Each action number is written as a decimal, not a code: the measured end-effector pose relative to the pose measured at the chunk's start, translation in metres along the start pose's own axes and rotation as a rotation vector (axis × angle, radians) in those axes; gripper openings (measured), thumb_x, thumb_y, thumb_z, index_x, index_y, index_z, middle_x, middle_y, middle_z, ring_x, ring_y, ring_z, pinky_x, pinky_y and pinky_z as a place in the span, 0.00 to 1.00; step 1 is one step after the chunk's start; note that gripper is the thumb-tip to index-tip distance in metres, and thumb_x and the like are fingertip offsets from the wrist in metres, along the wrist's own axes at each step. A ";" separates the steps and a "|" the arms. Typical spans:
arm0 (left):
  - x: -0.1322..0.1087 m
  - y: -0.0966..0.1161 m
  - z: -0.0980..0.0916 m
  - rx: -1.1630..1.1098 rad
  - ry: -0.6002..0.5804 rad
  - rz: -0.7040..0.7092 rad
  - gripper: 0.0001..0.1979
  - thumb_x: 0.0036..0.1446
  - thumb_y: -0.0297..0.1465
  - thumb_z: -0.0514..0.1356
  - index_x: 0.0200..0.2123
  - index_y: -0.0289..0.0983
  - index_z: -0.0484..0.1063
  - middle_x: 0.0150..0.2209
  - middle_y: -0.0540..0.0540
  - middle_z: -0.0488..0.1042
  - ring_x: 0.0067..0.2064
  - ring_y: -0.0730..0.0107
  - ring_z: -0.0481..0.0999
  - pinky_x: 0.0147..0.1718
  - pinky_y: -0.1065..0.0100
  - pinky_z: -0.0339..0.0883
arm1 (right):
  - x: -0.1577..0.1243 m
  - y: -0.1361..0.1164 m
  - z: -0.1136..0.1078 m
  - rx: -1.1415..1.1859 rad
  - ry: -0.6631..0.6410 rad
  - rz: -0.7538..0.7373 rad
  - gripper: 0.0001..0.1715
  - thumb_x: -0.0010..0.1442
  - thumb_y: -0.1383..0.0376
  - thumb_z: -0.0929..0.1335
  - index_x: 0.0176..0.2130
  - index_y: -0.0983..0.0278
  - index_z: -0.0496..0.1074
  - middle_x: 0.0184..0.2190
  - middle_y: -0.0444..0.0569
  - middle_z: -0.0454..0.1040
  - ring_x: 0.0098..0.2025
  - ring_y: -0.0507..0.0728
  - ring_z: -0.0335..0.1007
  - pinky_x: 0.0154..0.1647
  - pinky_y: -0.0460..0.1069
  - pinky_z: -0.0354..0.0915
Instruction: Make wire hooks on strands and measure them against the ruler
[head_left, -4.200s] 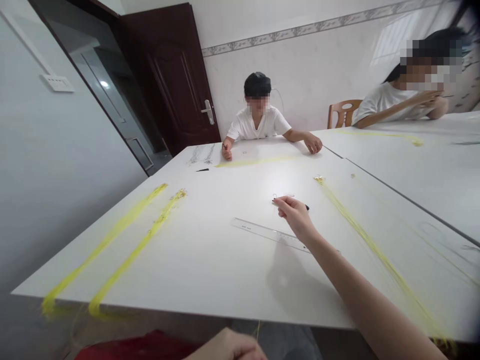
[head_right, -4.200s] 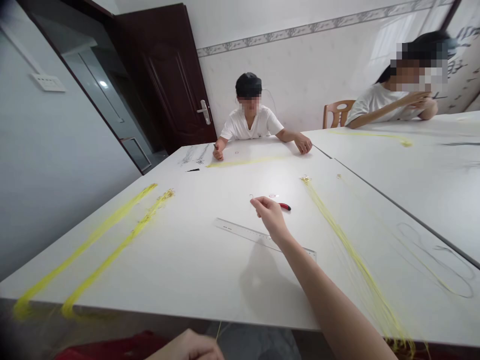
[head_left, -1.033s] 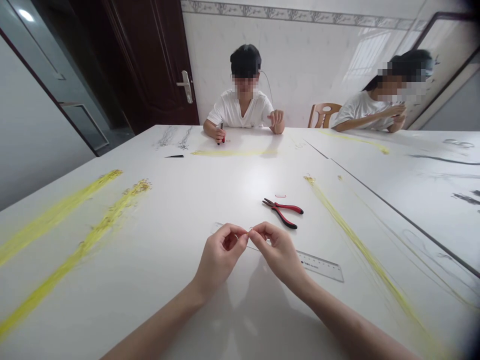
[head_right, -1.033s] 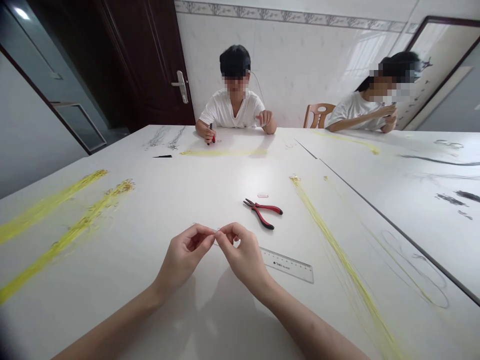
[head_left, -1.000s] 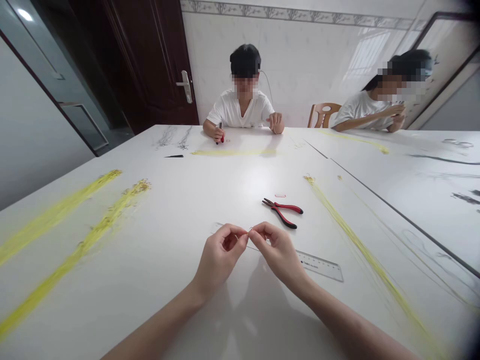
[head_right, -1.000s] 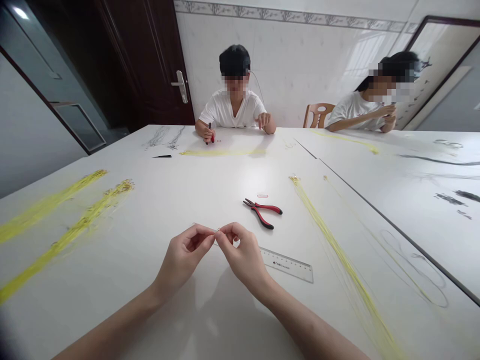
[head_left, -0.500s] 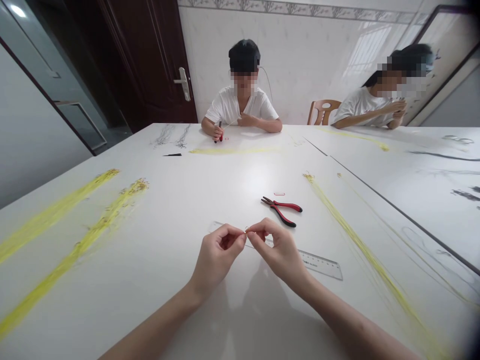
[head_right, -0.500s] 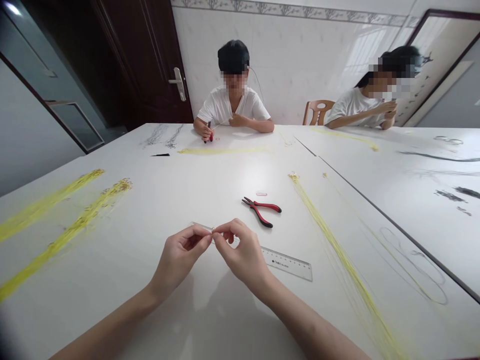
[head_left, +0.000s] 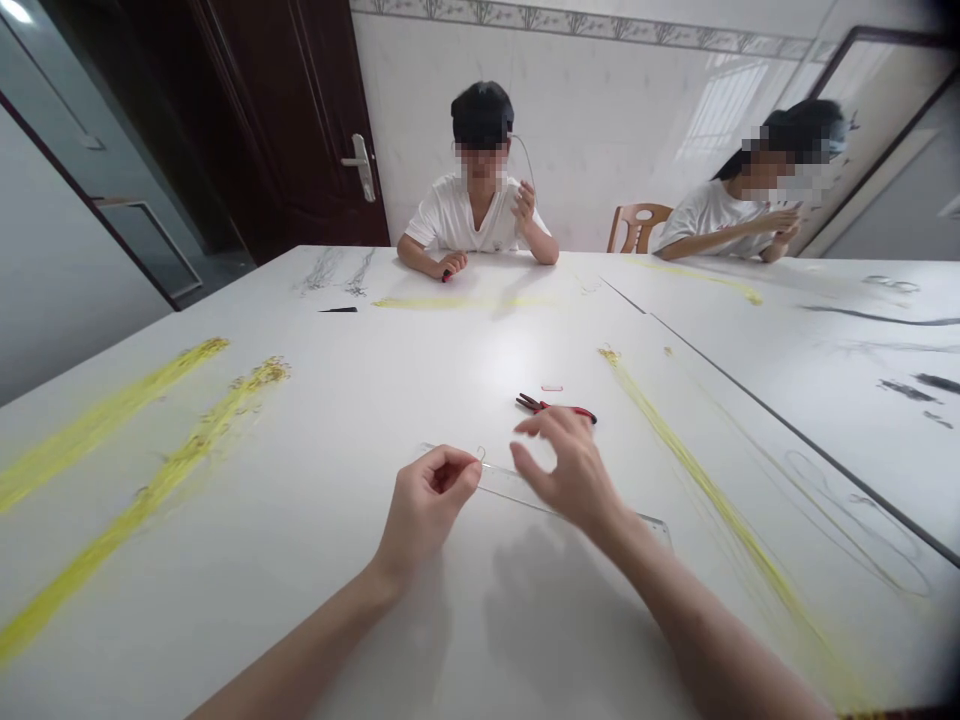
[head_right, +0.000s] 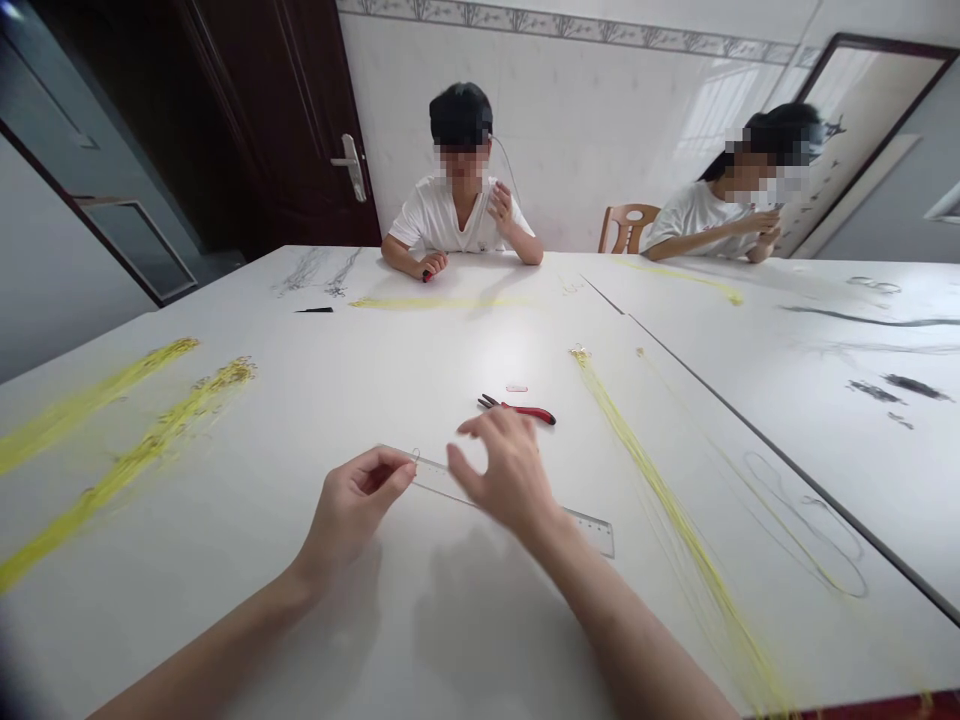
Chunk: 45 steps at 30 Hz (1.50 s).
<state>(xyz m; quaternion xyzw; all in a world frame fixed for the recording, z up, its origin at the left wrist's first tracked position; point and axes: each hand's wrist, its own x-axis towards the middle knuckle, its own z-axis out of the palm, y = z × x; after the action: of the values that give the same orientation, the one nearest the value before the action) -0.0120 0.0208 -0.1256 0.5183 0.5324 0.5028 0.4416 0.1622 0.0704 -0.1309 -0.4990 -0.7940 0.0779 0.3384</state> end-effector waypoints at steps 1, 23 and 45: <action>0.000 0.000 -0.001 -0.008 0.017 -0.007 0.09 0.54 0.35 0.60 0.26 0.37 0.70 0.24 0.53 0.65 0.27 0.75 0.62 0.26 0.73 0.57 | 0.004 0.013 -0.002 -0.065 0.016 0.065 0.16 0.57 0.56 0.63 0.41 0.62 0.69 0.41 0.52 0.68 0.48 0.60 0.62 0.50 0.58 0.53; 0.004 -0.002 -0.011 -0.197 0.087 0.011 0.12 0.51 0.37 0.60 0.23 0.35 0.68 0.20 0.55 0.60 0.22 0.77 0.56 0.22 0.73 0.51 | 0.006 0.008 -0.016 -0.011 0.018 0.057 0.14 0.60 0.57 0.59 0.43 0.62 0.61 0.32 0.48 0.71 0.28 0.54 0.68 0.29 0.50 0.65; 0.001 0.004 -0.008 -0.413 -0.081 -0.101 0.13 0.51 0.27 0.59 0.16 0.36 0.63 0.20 0.54 0.55 0.23 0.77 0.53 0.23 0.68 0.47 | -0.015 0.007 0.001 0.098 0.066 -0.407 0.14 0.51 0.71 0.65 0.40 0.60 0.65 0.29 0.47 0.68 0.30 0.53 0.61 0.28 0.48 0.62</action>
<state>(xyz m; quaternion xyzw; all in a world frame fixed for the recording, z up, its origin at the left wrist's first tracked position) -0.0197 0.0207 -0.1212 0.4094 0.4251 0.5573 0.5840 0.1712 0.0608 -0.1416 -0.3136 -0.8622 0.0301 0.3967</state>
